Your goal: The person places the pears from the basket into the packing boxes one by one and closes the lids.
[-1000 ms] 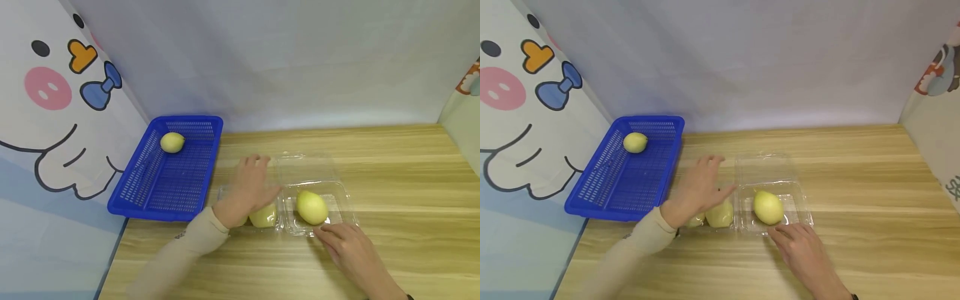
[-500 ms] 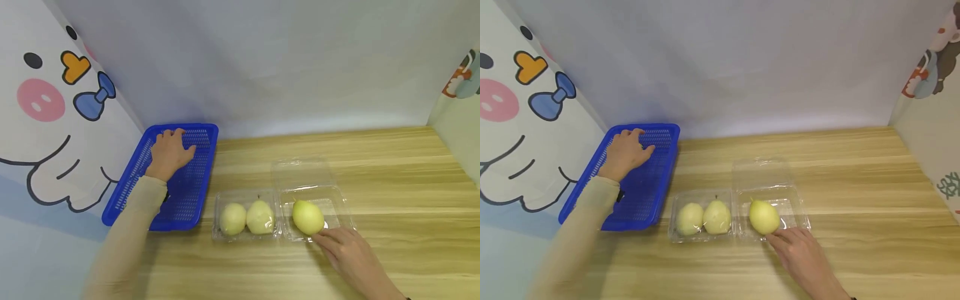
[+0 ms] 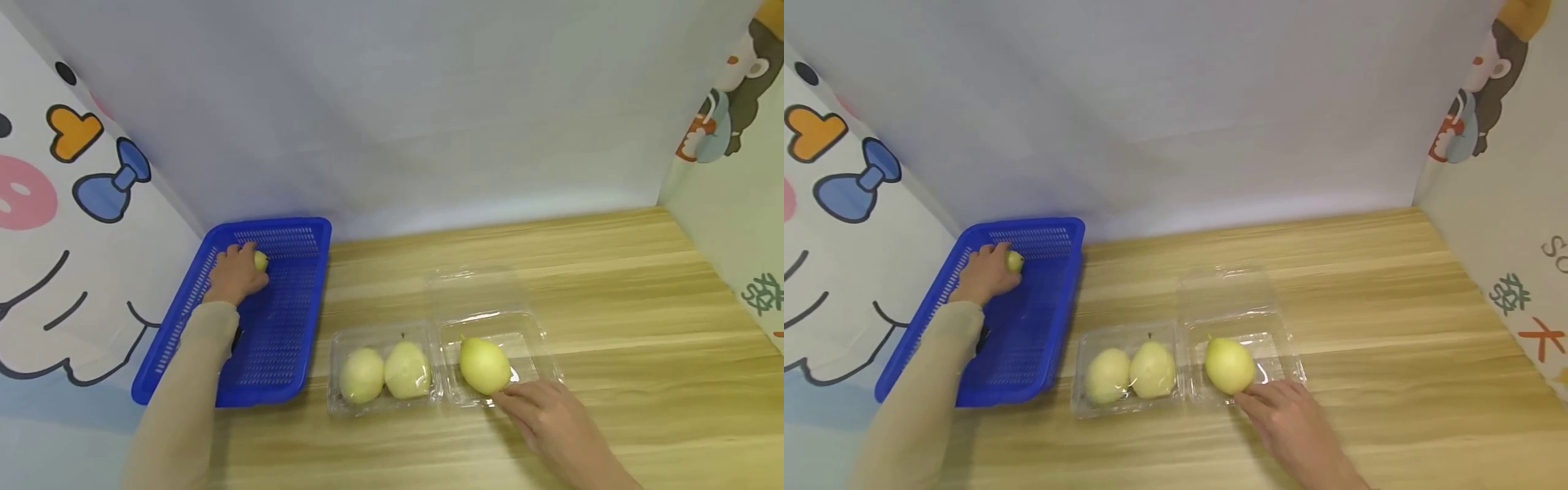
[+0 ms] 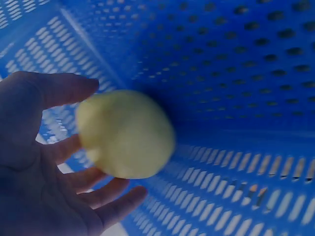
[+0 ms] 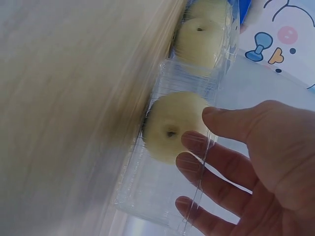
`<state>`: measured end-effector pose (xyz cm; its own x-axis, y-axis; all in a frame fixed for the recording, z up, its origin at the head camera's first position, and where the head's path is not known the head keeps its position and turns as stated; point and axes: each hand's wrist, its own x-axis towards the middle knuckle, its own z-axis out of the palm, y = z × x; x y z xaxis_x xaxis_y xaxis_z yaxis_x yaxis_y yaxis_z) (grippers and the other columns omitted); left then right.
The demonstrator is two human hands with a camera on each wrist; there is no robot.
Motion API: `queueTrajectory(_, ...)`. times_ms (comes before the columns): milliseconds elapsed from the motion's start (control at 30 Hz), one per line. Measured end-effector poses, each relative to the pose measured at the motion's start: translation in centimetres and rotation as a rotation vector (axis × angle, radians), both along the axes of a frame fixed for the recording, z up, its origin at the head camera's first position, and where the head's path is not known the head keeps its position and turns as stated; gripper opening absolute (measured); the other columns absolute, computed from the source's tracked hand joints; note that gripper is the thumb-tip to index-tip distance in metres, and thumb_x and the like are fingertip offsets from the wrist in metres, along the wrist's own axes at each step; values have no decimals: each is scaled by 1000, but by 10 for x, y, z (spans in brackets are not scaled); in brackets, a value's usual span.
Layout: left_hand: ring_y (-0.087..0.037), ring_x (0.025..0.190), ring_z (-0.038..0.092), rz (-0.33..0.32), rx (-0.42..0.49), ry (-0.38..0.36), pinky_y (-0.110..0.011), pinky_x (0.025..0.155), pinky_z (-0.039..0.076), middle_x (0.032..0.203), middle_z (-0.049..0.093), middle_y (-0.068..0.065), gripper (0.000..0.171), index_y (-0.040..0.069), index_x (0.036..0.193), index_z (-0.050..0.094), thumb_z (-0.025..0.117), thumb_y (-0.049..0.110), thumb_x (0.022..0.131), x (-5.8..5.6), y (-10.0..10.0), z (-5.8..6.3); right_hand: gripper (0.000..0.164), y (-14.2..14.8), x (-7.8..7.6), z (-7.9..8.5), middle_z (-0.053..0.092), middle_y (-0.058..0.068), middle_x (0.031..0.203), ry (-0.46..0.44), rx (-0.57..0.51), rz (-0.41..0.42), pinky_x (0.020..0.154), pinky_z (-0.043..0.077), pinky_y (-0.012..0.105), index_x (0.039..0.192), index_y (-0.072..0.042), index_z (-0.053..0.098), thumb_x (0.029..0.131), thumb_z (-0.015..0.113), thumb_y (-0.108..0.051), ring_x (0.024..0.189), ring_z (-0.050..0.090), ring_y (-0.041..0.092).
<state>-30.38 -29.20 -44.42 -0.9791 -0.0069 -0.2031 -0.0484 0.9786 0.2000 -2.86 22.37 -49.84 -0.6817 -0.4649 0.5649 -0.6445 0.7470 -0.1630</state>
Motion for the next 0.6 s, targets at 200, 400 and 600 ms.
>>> queueTrajectory(200, -71, 140, 31, -2, -40, 6, -82, 104, 42, 155, 29, -47, 83, -9, 159, 27, 64, 12, 88, 3, -8, -5, 67, -5, 0, -2, 80, -2, 96, 42, -21, -19, 77, 60, 40, 100, -16, 84, 116, 26, -45, 86, 74, 17)
queueTrajectory(400, -70, 126, 48, -3, -70, -64, -75, 98, 51, 142, 33, -54, 90, -20, 154, 25, 69, 32, 95, 7, 3, 1, 41, -2, 0, -1, 81, 1, 101, 29, -18, -17, 79, 61, 41, 103, -14, 84, 109, 50, -36, 89, 74, 19)
queueTrajectory(600, -65, 124, 53, -62, -85, -119, -71, 103, 49, 139, 44, -52, 93, -26, 148, 30, 71, 37, 94, 15, 8, 13, 32, -1, -1, -3, 82, 1, 102, 7, 7, 1, 79, 62, 40, 106, -14, 84, 76, 76, -19, 89, 75, 18)
